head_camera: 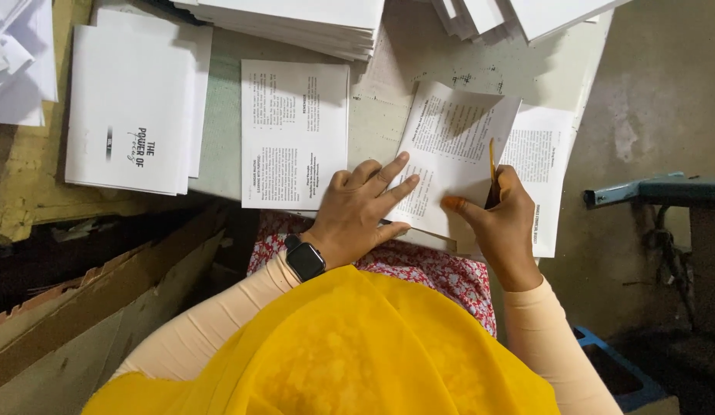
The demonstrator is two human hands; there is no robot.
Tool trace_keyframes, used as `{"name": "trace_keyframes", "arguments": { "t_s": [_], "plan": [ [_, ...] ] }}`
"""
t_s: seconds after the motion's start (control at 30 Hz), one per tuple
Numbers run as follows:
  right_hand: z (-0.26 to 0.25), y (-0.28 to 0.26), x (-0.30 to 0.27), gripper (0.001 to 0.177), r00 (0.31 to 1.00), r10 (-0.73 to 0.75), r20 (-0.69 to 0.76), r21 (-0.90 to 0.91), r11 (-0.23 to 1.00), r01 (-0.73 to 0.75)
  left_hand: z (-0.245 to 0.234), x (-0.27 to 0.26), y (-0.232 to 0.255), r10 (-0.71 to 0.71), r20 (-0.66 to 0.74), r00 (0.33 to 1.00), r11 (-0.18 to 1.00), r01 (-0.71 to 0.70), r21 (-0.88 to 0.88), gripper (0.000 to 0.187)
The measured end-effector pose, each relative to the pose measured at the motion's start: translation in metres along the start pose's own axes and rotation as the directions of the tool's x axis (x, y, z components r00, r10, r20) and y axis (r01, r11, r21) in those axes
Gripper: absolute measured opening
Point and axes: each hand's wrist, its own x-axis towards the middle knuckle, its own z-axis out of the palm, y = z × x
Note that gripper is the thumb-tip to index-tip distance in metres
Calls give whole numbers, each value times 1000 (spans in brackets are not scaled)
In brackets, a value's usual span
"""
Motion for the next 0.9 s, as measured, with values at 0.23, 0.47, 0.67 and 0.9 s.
{"name": "trace_keyframes", "arguments": {
  "t_s": [0.23,0.47,0.67,0.9],
  "plan": [
    [0,-17,-3,51,999,-44,-7,22,999,44,-2,0,-1,7,17,1000,999,-7,-34,62],
    [2,-1,-3,49,997,-69,-22,-6,998,69,-2,0,-1,1,37,999,1000,0,-20,63],
    [2,-8,-4,49,996,-79,-28,-32,996,78,-1,0,-1,0,32,999,1000,1,-18,62],
    [1,-18,-5,46,998,-54,-36,-46,998,53,-2,0,-1,5,32,999,1000,-4,-24,61]
  ]
}}
